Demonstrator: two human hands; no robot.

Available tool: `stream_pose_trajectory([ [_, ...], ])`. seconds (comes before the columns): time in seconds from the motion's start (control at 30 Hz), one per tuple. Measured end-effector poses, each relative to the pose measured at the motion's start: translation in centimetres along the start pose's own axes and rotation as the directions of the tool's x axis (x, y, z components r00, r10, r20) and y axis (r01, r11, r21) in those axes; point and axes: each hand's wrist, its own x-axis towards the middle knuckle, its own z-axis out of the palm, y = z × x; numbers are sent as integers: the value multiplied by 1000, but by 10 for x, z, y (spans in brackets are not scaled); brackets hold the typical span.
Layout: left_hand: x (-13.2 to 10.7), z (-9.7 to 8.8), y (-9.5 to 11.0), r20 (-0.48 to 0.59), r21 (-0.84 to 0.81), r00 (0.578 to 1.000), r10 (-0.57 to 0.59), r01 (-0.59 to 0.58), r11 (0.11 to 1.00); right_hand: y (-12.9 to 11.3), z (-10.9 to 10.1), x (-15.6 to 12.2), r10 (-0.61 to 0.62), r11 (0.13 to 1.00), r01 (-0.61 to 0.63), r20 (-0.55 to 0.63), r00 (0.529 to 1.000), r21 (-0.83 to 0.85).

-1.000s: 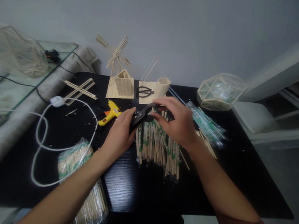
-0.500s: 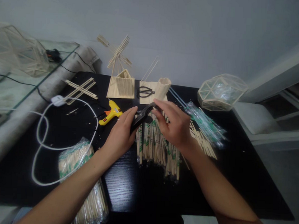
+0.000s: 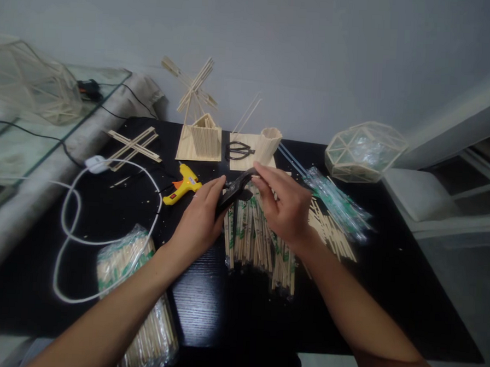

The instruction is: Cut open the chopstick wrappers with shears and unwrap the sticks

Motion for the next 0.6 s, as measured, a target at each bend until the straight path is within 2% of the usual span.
stream_pose_trajectory([
  [0.13,2,-1,-1,-18,7,1000,-11,11,1000,-4,-3,5,189,951,-207,98,977,229],
  [0.2,2,-1,-2,-27,8,1000,-10,10,1000,-5,-3,7,301,872,-333,144,943,359],
  [0.3,2,-1,-2,-19,12,1000,-10,10,1000,-4,-4,10,448,697,-500,233,863,514],
  [0.4,2,-1,-2,-6,22,1000,-13,13,1000,-3,-3,12,525,550,-612,335,783,568],
  [0.6,2,-2,-1,-8,74,1000,-4,4,997,-1,4,12,587,345,-722,462,665,600],
])
